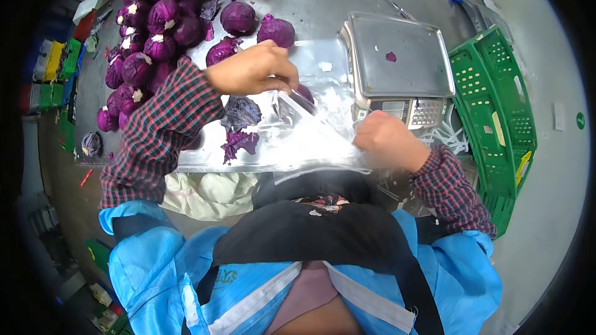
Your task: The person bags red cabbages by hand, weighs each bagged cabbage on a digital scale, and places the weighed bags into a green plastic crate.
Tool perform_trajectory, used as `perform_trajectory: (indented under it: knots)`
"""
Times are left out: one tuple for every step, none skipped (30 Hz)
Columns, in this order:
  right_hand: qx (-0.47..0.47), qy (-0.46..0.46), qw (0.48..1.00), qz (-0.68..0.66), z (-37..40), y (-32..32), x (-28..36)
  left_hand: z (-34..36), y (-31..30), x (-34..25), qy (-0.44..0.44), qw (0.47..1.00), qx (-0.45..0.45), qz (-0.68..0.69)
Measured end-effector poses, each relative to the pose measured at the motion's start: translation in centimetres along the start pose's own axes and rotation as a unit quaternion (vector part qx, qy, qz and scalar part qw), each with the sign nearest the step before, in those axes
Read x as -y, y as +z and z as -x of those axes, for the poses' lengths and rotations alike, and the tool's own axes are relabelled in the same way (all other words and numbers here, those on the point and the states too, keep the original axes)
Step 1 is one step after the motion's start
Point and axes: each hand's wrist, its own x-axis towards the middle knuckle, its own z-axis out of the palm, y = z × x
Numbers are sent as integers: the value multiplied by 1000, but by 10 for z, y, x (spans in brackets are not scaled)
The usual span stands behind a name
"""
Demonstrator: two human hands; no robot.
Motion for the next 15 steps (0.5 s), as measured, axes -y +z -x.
perform_trajectory:
  knots:
    - [15, 42, 999, 5, 5, 0, -5, 6, 5, 4, -10, 984, -84, 155]
    - [45, 62, 997, -26, 3, -17, -5, 12, 16, 3, -24, 975, -118, 186]
    - [40, 65, 997, -27, -2, -25, -9, 19, 31, 1, -34, 977, -126, 170]
    - [3, 121, 978, -169, -9, -30, -13, 21, 36, -11, -41, 975, -142, 166]
    - [-32, 173, 935, -308, -16, -34, -15, 23, 41, -21, -49, 972, -158, 166]
    - [-32, 176, 934, -308, -29, -38, -13, 24, 43, -29, -48, 969, -189, 151]
    - [-93, 202, 926, -304, -47, -41, -8, 25, 45, -35, -46, 969, -188, 153]
    - [-153, 226, 914, -299, -63, -40, 0, 26, 46, -40, -45, 968, -212, 129]
    - [-154, 227, 914, -299, -75, -32, 7, 27, 48, -45, -44, 965, -237, 103]
    - [-134, 216, 889, -382, -86, -21, 12, 28, 51, -49, -61, 962, -248, 100]
    - [-112, 203, 856, -462, -93, -14, 18, 29, 54, -51, -62, 961, -249, 100]
    - [-109, 202, 856, -463, -97, -12, 24, 30, 56, -54, -54, 957, -274, 80]
    - [-107, 200, 876, -426, -101, -9, 30, 32, 58, -56, -47, 951, -299, 59]
    - [-103, 196, 894, -389, -103, -8, 34, 34, 59, -58, -50, 950, -302, 58]
    - [-99, 193, 896, -388, -104, -10, 38, 35, 61, -61, -47, 945, -323, 21]
